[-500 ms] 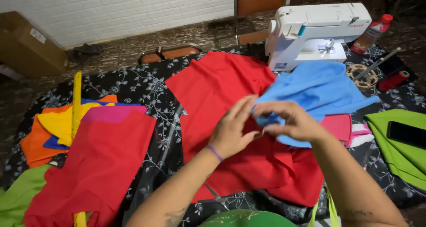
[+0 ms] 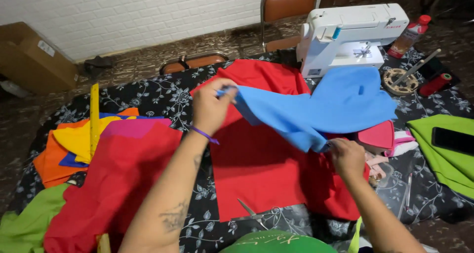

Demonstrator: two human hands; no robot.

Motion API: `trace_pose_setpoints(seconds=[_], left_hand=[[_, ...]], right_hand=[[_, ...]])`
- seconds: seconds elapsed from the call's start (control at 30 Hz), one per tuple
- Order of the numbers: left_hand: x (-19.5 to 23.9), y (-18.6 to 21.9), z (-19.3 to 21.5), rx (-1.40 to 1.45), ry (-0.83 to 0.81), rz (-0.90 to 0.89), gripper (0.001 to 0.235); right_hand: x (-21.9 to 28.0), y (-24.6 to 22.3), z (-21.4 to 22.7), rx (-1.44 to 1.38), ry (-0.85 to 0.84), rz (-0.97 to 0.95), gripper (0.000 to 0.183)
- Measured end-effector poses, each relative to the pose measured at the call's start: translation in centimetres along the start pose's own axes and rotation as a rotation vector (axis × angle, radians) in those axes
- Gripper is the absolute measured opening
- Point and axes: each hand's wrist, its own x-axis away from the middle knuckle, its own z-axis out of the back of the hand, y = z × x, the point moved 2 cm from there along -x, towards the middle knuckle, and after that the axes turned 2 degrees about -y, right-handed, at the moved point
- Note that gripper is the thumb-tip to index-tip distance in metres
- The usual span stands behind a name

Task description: Organizing and cutting various colored fabric pieces on a work table.

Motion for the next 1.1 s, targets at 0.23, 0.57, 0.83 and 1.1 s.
trace_pose_setpoints(seconds=[0.23, 0.57, 0.83, 1.1], left_hand=[[2.7, -12.0, 2.6, -0.250, -0.060, 0.304, 0.062], [25.2, -26.4, -11.7, -0.490, -0.706, 0.350, 0.056], [26.7, -13.9, -15.3, -0.651, -1.260, 0.168, 0.050], [26.3, -17.3, -14.2, -0.207, -0.523, -0.354, 0.024]], right_hand=[[0.9, -5.1, 1.9, -0.266, -0.285, -0.114, 0.017], [10.2, -10.7, -3.3, -0.348, -0.808, -0.320, 0.045], [11.8, -17.0, -4.6, -1.422, -0.894, -1.114, 0.053], [11.0, -15.9, -6.4, -1.855, -0.811, -1.246, 0.021]])
